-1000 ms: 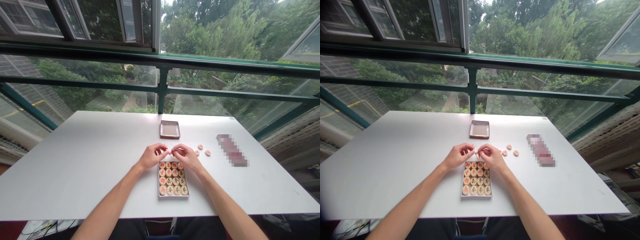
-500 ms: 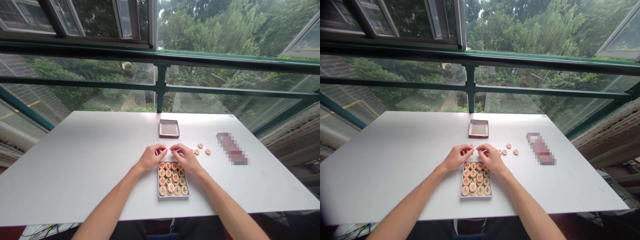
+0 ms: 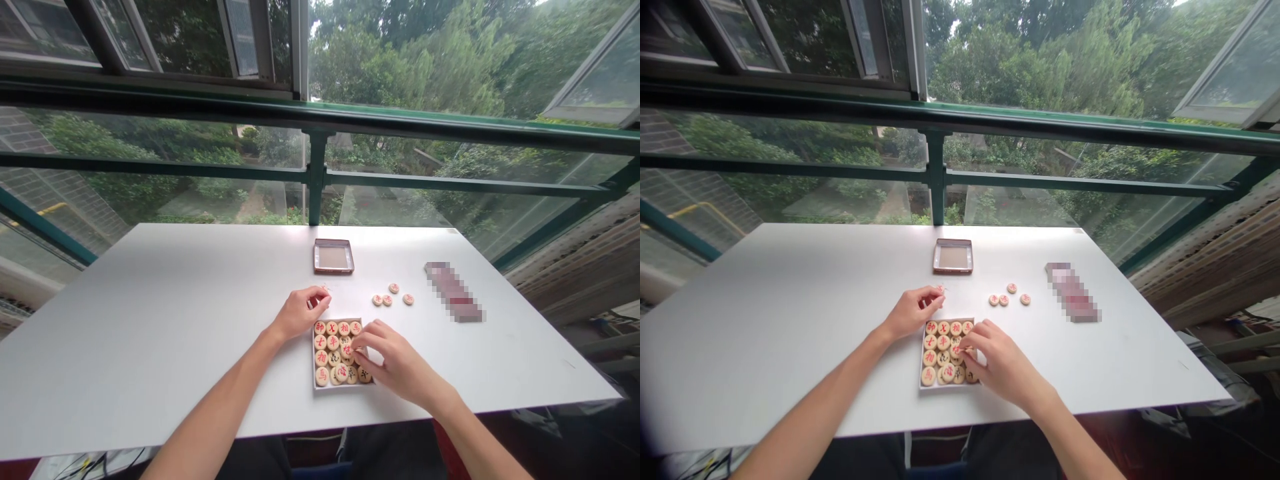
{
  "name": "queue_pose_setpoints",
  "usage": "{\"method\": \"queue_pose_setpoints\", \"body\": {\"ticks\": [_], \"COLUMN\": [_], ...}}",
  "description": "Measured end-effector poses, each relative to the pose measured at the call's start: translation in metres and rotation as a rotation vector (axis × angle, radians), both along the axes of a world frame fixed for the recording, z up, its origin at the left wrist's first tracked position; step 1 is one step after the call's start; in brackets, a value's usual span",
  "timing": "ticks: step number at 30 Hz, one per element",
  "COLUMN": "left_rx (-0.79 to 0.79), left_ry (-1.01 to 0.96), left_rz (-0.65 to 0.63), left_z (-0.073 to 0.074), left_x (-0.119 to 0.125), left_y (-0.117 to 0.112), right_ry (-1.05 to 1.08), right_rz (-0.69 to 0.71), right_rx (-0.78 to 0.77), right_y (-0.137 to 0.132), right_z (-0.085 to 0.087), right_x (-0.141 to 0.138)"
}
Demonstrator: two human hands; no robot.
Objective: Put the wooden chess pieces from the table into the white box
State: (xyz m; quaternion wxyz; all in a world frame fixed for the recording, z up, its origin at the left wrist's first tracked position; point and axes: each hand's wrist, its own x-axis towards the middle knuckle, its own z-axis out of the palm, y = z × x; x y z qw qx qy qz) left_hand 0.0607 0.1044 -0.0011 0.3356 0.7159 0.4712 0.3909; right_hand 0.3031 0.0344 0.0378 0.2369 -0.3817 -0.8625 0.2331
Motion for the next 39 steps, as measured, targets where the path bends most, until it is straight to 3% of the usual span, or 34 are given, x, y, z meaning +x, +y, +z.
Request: {"method": "queue_pose_setpoints", "body": {"ticks": [12, 17, 22, 31, 39], "left_rx": [0.014, 0.012, 0.005, -0.001, 0.01], "left_ry": [-0.024, -0.039, -0.044, -0.048, -0.052], "left_rz": [0.001, -0.003, -0.006, -0.007, -0.007], "left_z": [0.0, -0.001, -0.001, 0.0, -0.001], "left_x": [-0.001, -0.001, 0.0, 0.0, -0.001], "left_y": [-0.001, 0.0, 0.0, -0.001, 0.0], "right_ry": [-0.074, -0.046, -0.09, -0.134, -0.169], "right_rz": [-0.069, -0.071, 0.047, 0.06, 0.103], "right_rx": [0.136, 0.127, 0.058, 0.032, 0.02], "right_y": [0.002, -0.01, -0.022, -0.02, -0.013], "right_z": [-0.014, -0.005, 0.007, 0.003, 0.012], "right_x": [-0.012, -0.012, -0.016, -0.023, -0.028]}}
